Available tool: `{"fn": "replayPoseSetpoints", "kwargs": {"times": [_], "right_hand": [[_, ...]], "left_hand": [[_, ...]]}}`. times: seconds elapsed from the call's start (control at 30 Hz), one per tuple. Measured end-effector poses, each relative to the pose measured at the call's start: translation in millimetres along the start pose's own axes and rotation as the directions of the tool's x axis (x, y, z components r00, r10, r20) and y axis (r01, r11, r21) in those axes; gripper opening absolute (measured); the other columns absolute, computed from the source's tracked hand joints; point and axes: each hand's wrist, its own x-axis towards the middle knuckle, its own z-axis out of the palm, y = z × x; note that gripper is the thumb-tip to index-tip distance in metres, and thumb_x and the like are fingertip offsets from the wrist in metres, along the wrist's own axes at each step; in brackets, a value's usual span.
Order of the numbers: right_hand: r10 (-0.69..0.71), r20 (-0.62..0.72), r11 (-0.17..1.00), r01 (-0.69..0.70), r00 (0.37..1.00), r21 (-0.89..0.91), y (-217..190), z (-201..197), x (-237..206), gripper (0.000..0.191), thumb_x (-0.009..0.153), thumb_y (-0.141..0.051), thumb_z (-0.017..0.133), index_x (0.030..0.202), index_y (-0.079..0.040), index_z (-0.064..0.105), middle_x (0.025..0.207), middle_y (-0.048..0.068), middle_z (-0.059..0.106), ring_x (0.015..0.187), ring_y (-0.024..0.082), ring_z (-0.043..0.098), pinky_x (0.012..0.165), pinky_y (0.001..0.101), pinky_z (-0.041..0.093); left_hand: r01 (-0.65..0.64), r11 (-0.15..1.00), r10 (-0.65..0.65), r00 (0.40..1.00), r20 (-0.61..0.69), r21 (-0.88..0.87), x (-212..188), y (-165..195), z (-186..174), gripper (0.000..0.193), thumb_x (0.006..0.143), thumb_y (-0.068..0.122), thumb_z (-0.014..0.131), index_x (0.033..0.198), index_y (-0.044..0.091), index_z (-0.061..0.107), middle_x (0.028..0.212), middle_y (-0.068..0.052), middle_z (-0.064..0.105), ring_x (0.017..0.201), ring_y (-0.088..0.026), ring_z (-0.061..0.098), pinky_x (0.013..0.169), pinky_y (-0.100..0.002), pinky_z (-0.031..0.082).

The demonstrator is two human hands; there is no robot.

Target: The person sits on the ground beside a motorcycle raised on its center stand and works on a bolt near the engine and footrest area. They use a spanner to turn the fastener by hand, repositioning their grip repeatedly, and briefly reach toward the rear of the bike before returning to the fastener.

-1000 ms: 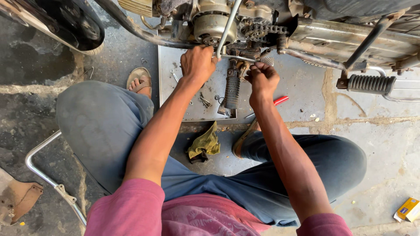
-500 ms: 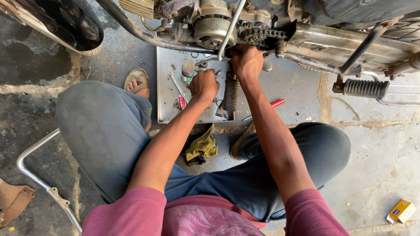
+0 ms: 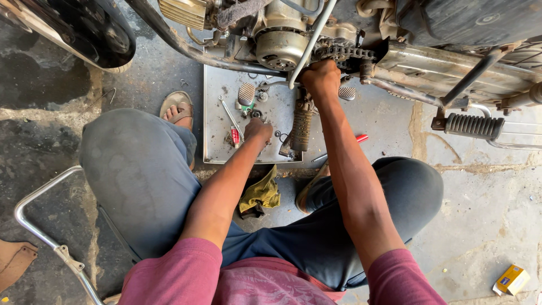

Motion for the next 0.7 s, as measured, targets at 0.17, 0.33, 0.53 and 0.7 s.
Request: {"fn": "replayPoseSetpoints", "kwargs": {"times": [0.17, 0.33, 0.53, 0.7], "right_hand": [[0.039, 0.051, 0.998, -0.042, 0.998, 0.05, -2.7, -9.8, -4.4, 0.016, 0.079, -0.014, 0.076, 0.093, -0.011, 0.083, 0.084, 0.014, 0.079, 0.072, 0.022, 0.076, 0.072, 0.0334, 0.061], [0.036, 0.008, 0.997, -0.037, 0.999, 0.062, -8.7, -12.9, -10.8, 0.018, 0.074, -0.013, 0.08, 0.092, -0.01, 0.083, 0.083, 0.014, 0.078, 0.07, 0.022, 0.075, 0.072, 0.0328, 0.061], [0.092, 0.062, 0.981, -0.101, 0.994, 0.165, -11.9, -15.1, -18.3, 0.016, 0.078, -0.011, 0.074, 0.091, -0.007, 0.082, 0.079, 0.013, 0.078, 0.064, 0.021, 0.072, 0.064, 0.0369, 0.061], [0.043, -0.026, 0.984, -0.037, 0.999, 0.177, -11.0, -13.9, -18.6, 0.018, 0.074, -0.014, 0.078, 0.087, -0.003, 0.081, 0.075, 0.016, 0.076, 0.065, 0.023, 0.071, 0.067, 0.0377, 0.059]], "left_hand": [[0.061, 0.986, -0.061, 0.998, 0.009, -0.158, 2.1, -1.0, -4.5, 0.021, 0.087, 0.013, 0.068, 0.103, 0.0, 0.069, 0.083, -0.011, 0.075, 0.065, -0.019, 0.072, 0.052, -0.036, 0.056], [-0.004, 0.771, 0.116, 0.984, 0.134, -0.637, -2.6, 13.4, -13.2, 0.013, 0.092, 0.011, 0.07, 0.102, 0.003, 0.073, 0.087, -0.01, 0.074, 0.049, -0.008, 0.049, 0.04, -0.026, 0.036], [-0.001, 0.458, 0.376, 0.906, 0.193, -0.889, -11.9, 49.3, -19.3, 0.016, 0.091, 0.005, 0.068, 0.106, 0.006, 0.071, 0.089, -0.006, 0.073, 0.052, -0.007, 0.044, 0.039, -0.022, 0.032], [0.042, 0.305, 0.458, 0.869, 0.185, -0.951, -8.3, 65.1, -13.5, 0.025, 0.091, -0.001, 0.069, 0.114, 0.006, 0.07, 0.091, -0.004, 0.068, 0.063, -0.009, 0.052, 0.044, -0.022, 0.033]]}}
